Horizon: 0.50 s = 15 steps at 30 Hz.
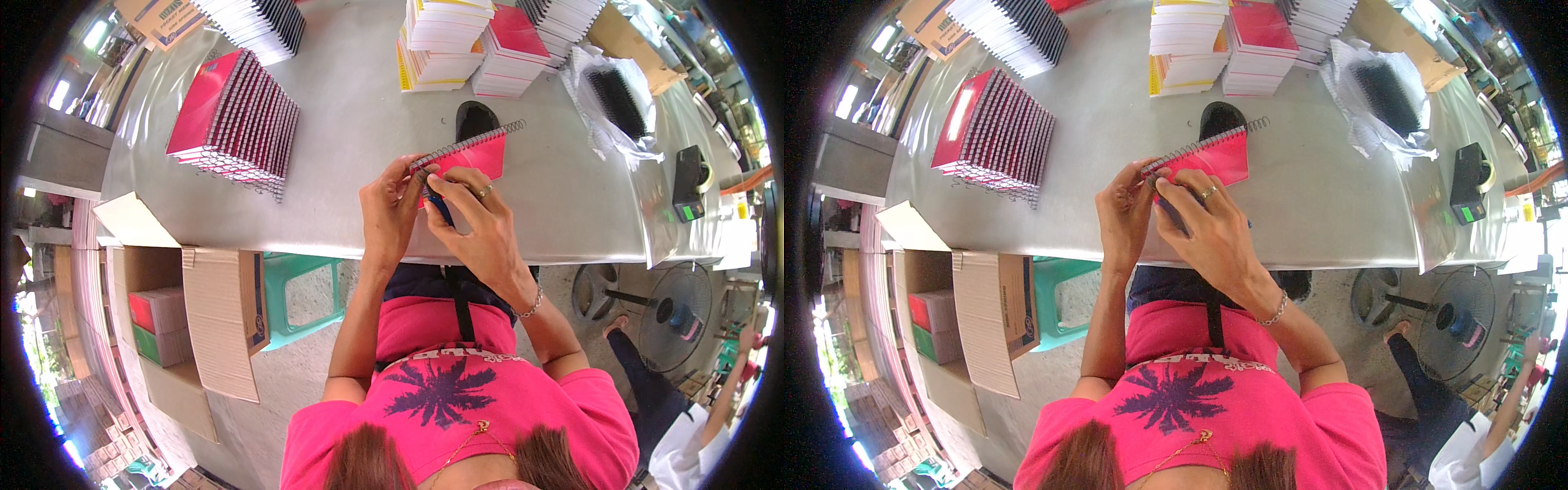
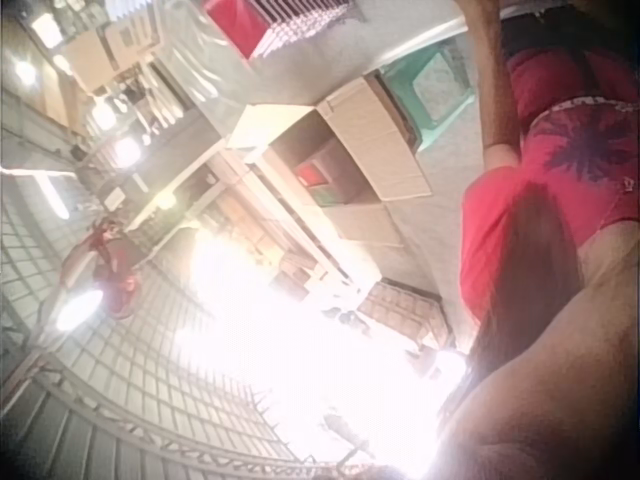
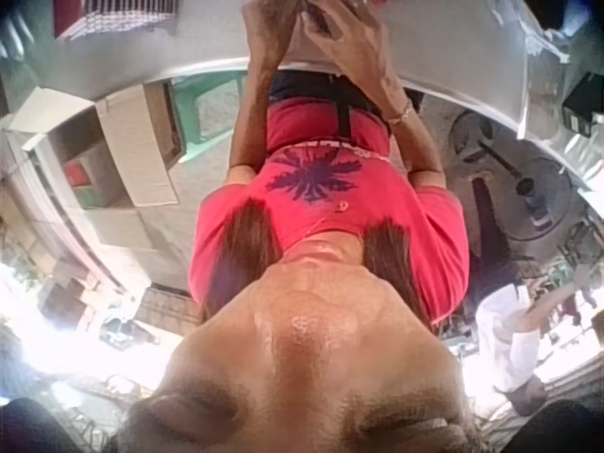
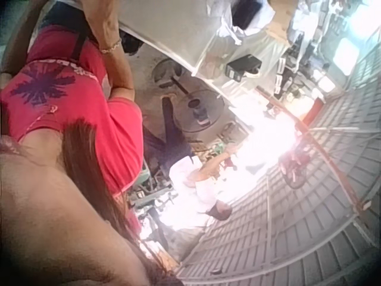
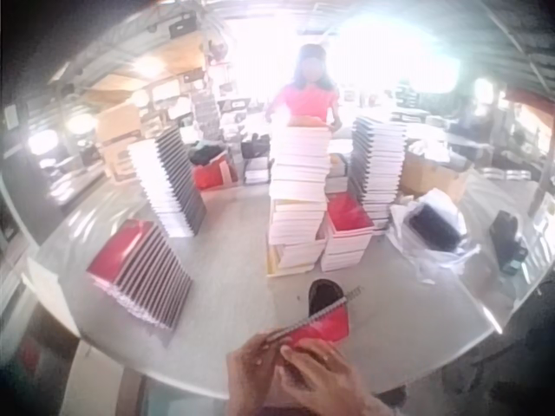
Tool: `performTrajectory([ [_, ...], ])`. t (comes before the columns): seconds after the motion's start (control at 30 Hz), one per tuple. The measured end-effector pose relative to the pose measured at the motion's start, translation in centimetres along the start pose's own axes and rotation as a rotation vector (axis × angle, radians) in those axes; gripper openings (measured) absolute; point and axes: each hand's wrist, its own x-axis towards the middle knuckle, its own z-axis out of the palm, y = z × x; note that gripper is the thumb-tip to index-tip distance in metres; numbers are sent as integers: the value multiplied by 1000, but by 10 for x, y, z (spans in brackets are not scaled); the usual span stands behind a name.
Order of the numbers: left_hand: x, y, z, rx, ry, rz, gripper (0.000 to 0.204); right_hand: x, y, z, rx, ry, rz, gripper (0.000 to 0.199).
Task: The person manually binds spiral notebooks by inserting a wire coil into the punched holes of a notebook, using a black handheld guide to feed the wire through, and trimming the ends with pliers.
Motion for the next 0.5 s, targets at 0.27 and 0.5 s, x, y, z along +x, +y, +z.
performTrajectory([
  [0.27,-2,-2,3,60,10,2,24,-1,-4,-2,7,-31,13,32],
  [0.5,-10,-7,3,302,79,142,27,0,0,-10,794,-229,575,22],
])
